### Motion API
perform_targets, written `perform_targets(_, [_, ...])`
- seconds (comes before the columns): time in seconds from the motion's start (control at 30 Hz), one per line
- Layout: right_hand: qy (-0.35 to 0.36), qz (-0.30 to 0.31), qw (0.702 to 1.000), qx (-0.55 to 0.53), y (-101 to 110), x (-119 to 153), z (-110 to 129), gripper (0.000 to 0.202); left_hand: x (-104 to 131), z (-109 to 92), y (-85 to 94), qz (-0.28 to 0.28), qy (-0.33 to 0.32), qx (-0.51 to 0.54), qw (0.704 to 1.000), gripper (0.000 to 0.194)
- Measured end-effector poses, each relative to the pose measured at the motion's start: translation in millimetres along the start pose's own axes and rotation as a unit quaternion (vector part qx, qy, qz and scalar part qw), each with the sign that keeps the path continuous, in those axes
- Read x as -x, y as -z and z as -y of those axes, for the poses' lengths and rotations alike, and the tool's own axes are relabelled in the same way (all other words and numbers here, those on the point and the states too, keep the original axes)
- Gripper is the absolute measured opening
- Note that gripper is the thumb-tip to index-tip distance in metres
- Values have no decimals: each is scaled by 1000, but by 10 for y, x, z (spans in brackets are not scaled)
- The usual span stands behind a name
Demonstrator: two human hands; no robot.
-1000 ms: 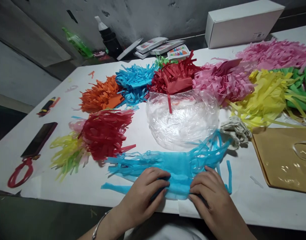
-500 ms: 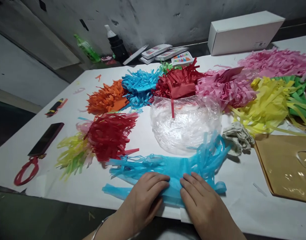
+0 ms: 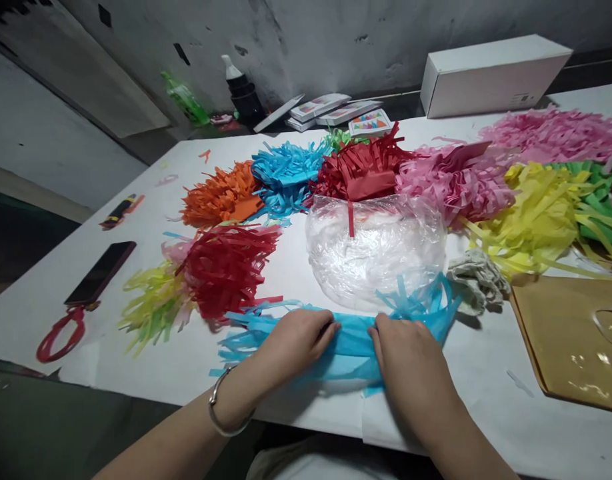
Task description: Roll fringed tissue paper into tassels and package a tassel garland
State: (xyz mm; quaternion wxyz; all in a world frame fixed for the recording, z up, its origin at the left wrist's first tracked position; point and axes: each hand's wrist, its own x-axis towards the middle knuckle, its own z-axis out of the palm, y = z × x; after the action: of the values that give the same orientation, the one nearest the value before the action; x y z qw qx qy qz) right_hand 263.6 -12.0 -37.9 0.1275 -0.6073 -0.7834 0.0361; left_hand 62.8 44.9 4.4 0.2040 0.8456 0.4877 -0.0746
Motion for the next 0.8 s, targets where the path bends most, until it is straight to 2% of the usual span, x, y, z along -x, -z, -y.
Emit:
perform_targets(0.1, [8, -63, 996, 59, 52, -1, 19, 13, -52, -3, -43, 5, -2, -33, 999, 30])
perform_targets(0.2, [84, -153, 984, 34, 90, 87, 83, 24, -85, 3, -88, 5, -2, -49, 999, 30])
perform_targets(0.3, [168, -151, 974, -33, 35, 184, 130, 35, -100, 14, -118, -10, -6, -49, 999, 30])
perform_targets(0.37, [176, -139, 974, -34, -28, 224, 132, 40, -78, 19, -132, -20, 3, -39, 999, 28])
perform_targets(0.43, [177, -144, 973, -28, -67, 240, 119, 39, -18, 22, -146, -62, 8, -16, 998, 22])
perform_targets(0.5, [163, -155, 974, -40, -64, 239, 111, 35, 68, 26, -168, -147, -39, 0, 988, 23])
perform_targets(0.57, [132, -169, 974, -75, -33, 230, 123, 28, 154, 31, -206, -226, -125, -6, 966, 32])
perform_targets(0.6, [120, -174, 973, -97, -16, 225, 137, 26, 187, 34, -231, -250, -168, -16, 954, 29])
perform_targets(0.7, [113, -163, 972, -124, -3, 219, 186, 23, 237, 42, -314, -270, -233, -27, 934, 18])
perform_targets(0.8, [142, -160, 974, -76, -58, 250, 196, 30, 258, 54, -367, -250, -258, -27, 933, 19])
